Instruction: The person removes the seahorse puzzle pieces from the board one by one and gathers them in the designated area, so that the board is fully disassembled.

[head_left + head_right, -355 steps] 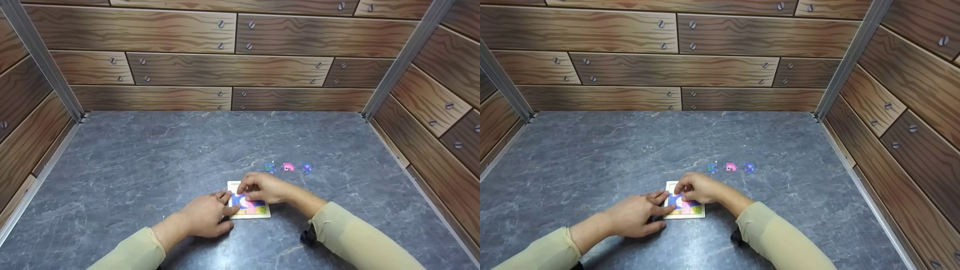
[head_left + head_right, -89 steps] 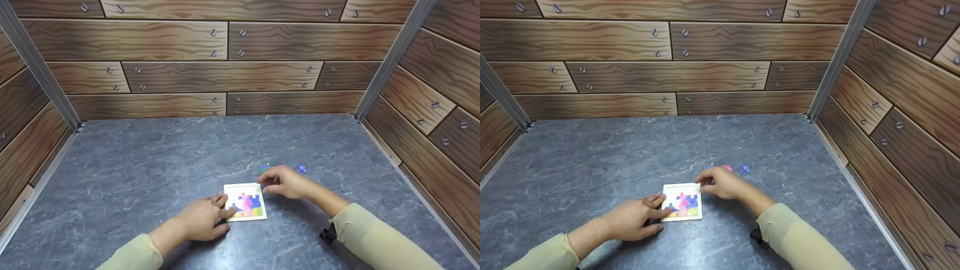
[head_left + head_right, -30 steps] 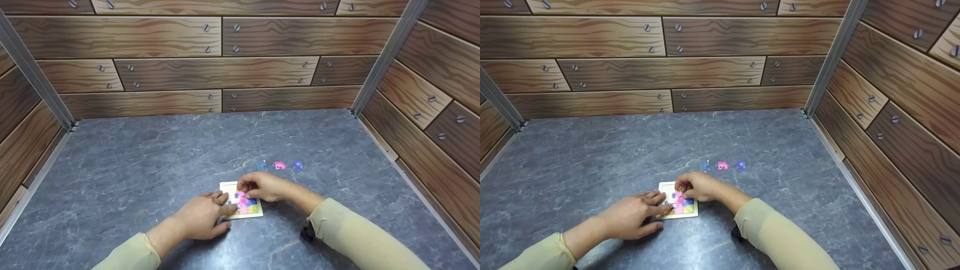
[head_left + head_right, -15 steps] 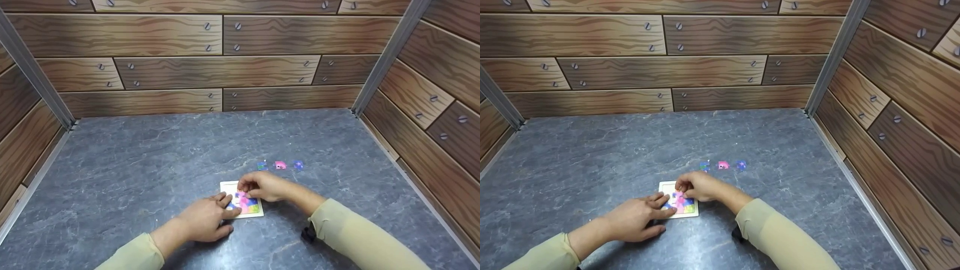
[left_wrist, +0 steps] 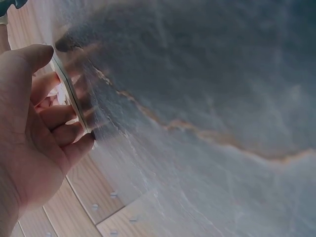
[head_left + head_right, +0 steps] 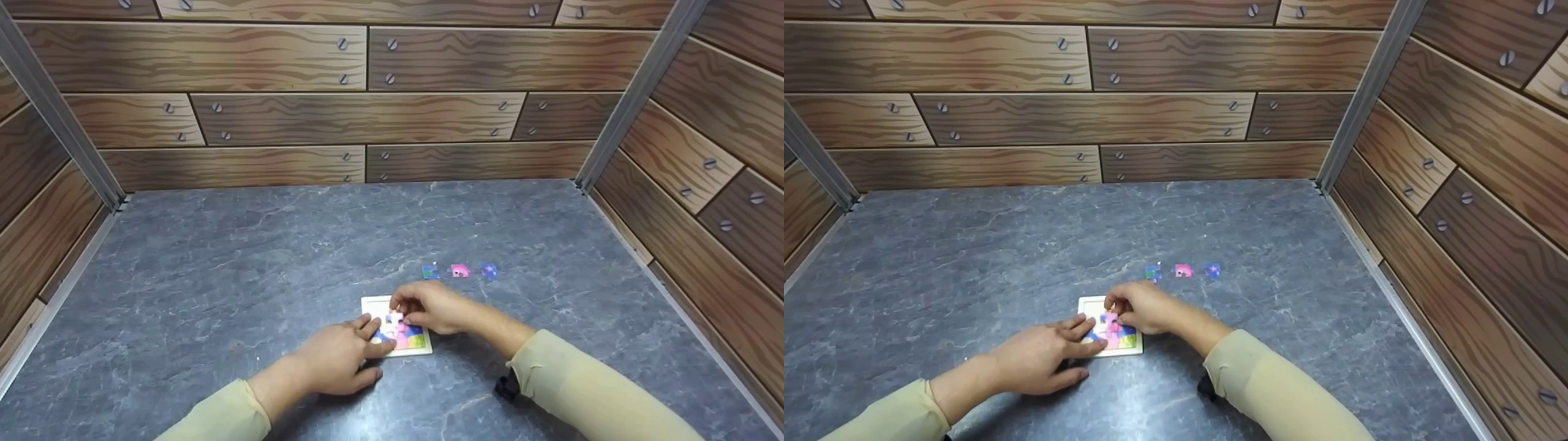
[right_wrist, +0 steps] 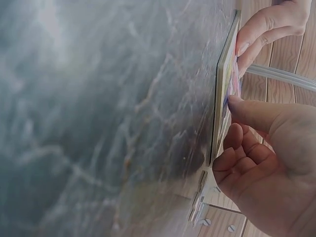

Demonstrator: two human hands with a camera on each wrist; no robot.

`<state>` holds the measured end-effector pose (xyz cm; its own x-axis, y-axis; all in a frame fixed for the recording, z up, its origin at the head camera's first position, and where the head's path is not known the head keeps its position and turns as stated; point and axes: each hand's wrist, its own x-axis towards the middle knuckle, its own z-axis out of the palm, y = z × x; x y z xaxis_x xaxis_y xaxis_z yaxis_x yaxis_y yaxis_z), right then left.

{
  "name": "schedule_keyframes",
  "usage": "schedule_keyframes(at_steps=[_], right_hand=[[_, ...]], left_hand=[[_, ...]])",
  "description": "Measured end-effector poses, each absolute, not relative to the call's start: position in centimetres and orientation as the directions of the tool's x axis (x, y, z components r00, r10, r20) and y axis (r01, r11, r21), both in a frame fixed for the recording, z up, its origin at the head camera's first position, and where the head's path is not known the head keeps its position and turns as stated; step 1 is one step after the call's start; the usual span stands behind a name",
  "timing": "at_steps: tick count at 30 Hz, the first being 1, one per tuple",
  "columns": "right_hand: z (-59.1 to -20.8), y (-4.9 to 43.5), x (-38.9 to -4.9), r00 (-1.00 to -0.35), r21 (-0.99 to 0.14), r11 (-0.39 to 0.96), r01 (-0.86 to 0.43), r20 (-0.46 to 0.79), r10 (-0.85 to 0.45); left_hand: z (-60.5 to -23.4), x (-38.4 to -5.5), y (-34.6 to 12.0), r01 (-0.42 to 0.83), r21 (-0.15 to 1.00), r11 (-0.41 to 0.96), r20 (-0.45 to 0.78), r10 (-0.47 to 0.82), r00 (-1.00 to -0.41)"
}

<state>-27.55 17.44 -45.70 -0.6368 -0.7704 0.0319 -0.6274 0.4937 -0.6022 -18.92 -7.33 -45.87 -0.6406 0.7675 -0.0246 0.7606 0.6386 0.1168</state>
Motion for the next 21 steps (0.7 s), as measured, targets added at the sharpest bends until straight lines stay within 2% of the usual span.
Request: schedule_keyframes(at_steps=[8,21], right_hand=[[-45.51,17.38,-27.34,-0.660,-0.594,0.517,-0.617,0.031,-0.751],[-45.53,17.65,-27.63,-0.636,-0.604,0.490,-0.629,0.037,-0.771]], left_hand=[[-45.75,-18.96,-7.29,0.752,0.127,0.647,-0.060,0.762,-0.645],[-45.87,-19.05,-7.39,0.744,0.144,0.652,-0.073,0.757,-0.649]])
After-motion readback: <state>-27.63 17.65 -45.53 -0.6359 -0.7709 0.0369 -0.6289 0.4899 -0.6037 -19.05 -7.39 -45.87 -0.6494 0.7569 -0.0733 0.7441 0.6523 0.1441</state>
